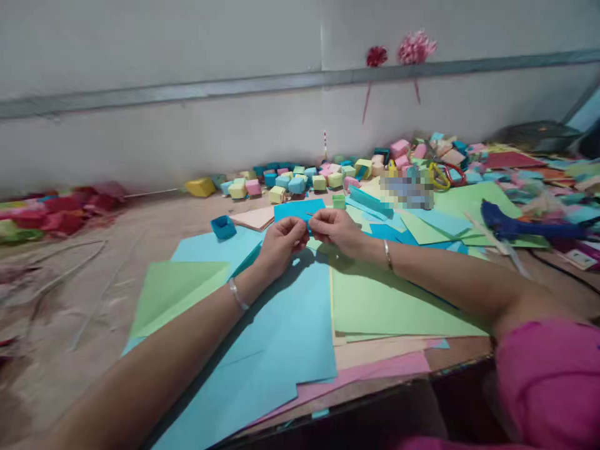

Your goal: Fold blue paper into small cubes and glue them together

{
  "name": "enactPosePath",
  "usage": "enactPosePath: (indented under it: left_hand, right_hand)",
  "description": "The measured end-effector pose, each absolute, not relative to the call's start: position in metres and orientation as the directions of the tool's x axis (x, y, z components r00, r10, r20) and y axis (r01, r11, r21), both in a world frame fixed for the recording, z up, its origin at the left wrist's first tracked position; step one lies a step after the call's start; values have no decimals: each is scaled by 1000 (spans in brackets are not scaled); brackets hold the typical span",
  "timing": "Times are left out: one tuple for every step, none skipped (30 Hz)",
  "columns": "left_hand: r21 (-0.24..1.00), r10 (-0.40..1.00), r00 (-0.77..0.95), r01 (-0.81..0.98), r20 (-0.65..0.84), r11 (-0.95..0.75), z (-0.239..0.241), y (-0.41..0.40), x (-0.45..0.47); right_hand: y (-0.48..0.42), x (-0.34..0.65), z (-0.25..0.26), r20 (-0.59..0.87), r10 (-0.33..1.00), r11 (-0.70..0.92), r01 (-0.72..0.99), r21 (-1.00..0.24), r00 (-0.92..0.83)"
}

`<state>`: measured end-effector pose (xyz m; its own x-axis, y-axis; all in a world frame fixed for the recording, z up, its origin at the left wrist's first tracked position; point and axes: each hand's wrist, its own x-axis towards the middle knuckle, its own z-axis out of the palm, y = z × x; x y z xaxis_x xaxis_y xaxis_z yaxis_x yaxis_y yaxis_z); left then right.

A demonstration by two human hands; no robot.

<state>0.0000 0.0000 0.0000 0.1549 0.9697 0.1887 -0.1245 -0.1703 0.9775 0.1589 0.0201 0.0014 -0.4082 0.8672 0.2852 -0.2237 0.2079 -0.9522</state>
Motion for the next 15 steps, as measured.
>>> enactPosePath:
  left_hand:
    - [967, 966, 103, -114, 238, -227, 0, 0, 0]
    - [957, 959, 53, -104, 277, -271, -1, 1, 0]
    - [948, 952, 4, -96, 305, -303, -1, 2, 0]
    - [942, 946, -44, -91, 321, -324, -1, 3, 0]
    - [937, 940, -94, -91, 328, -336, -2, 4, 0]
    - [938, 937, -141, -98, 319, -333, -2, 6, -1]
    - [940, 936, -182, -108, 300, -323, -2, 8, -2]
    - [943, 935, -214, -116, 283, -312, -3, 9, -3]
    - [944, 932, -237, -118, 274, -307, -3, 11, -4]
    - [944, 928, -252, -114, 274, -310, -3, 12, -5]
    - [943, 924, -262, -105, 280, -316, -4, 13, -6]
    - [941, 918, -269, -94, 290, -325, -4, 13, -7]
    - [939, 913, -277, -86, 300, -334, -4, 13, -7]
    - [936, 908, -286, -84, 307, -343, -4, 14, -7]
    - [932, 903, -298, -90, 310, -350, -4, 14, -7]
  right_hand:
    - [25, 162, 2, 324, 886, 257, -231, -938, -331]
    - [30, 165, 2, 356, 899, 300, -234, -925, -256]
    - [35, 168, 2, 382, 905, 336, -234, -912, -188]
    - [41, 171, 2, 403, 908, 371, -229, -900, -115]
    - [47, 175, 2, 421, 906, 403, -221, -888, -44]
    - [52, 178, 1, 430, 903, 422, -216, -880, 13]
    - [57, 181, 1, 432, 900, 434, -214, -875, 57]
    - [61, 183, 1, 431, 898, 440, -210, -873, 90]
    - [64, 185, 2, 429, 896, 444, -202, -873, 114]
    - [66, 187, 2, 429, 894, 448, -190, -874, 131]
    - [67, 188, 3, 433, 890, 453, -177, -874, 143]
    - [68, 189, 5, 438, 886, 460, -165, -872, 153]
    - [68, 190, 6, 445, 881, 468, -160, -869, 162]
    - [69, 191, 8, 454, 875, 479, -160, -863, 169]
    - [70, 193, 9, 465, 868, 491, -162, -856, 174]
